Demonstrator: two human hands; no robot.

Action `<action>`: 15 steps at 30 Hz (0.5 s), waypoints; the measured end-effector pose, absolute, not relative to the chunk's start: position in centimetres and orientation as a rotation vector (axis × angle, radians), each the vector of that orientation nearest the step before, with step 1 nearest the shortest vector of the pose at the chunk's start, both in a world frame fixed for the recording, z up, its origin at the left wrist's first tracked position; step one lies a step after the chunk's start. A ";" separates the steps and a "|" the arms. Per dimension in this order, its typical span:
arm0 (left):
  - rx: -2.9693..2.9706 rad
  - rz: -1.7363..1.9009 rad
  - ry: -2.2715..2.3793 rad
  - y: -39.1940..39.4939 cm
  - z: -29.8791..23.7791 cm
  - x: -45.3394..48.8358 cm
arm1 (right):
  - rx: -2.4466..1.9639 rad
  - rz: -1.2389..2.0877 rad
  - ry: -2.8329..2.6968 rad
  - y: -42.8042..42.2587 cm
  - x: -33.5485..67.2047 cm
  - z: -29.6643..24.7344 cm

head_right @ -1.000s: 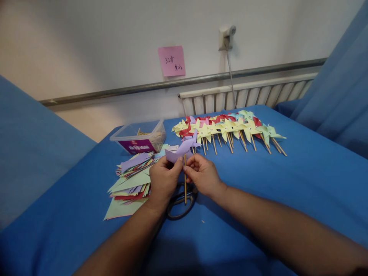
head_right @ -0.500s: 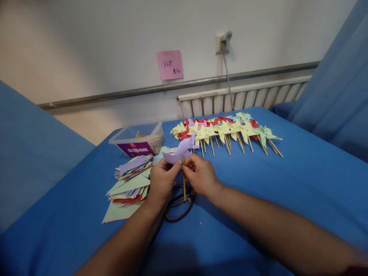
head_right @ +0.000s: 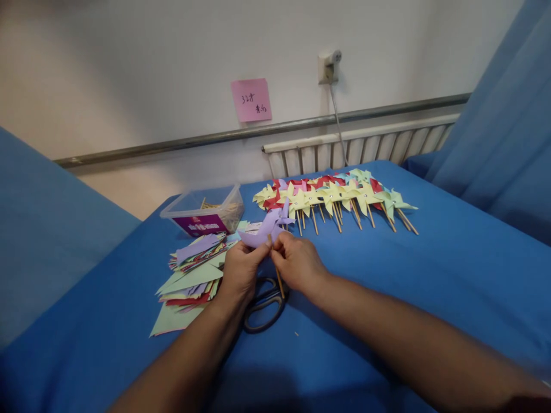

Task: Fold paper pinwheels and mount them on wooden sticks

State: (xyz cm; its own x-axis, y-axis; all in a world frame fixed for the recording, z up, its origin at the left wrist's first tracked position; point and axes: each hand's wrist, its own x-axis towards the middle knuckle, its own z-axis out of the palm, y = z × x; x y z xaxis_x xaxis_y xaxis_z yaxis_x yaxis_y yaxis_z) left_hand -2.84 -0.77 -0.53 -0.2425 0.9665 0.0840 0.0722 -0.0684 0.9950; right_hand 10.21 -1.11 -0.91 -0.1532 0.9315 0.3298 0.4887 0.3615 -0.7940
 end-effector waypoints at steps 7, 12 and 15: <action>1.004 1.428 1.288 -0.5 0.1 -2.9 | -1.181 0.622 -1.631 -0.9 11.6 -0.2; 0.917 1.295 1.144 -1.1 0.4 -2.5 | -1.030 1.023 -1.354 0.6 12.4 0.4; 0.904 1.226 1.081 -1.5 0.4 -2.2 | -0.904 1.386 -1.282 1.0 12.4 0.0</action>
State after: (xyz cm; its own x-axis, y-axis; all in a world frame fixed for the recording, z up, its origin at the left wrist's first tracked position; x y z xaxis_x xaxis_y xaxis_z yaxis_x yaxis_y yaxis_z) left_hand -2.19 -1.48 0.40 0.0101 0.9897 -0.1426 -0.2652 0.1402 0.9539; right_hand 12.37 1.02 0.05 -0.2195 0.9702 0.1021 -0.1771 0.0633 -0.9822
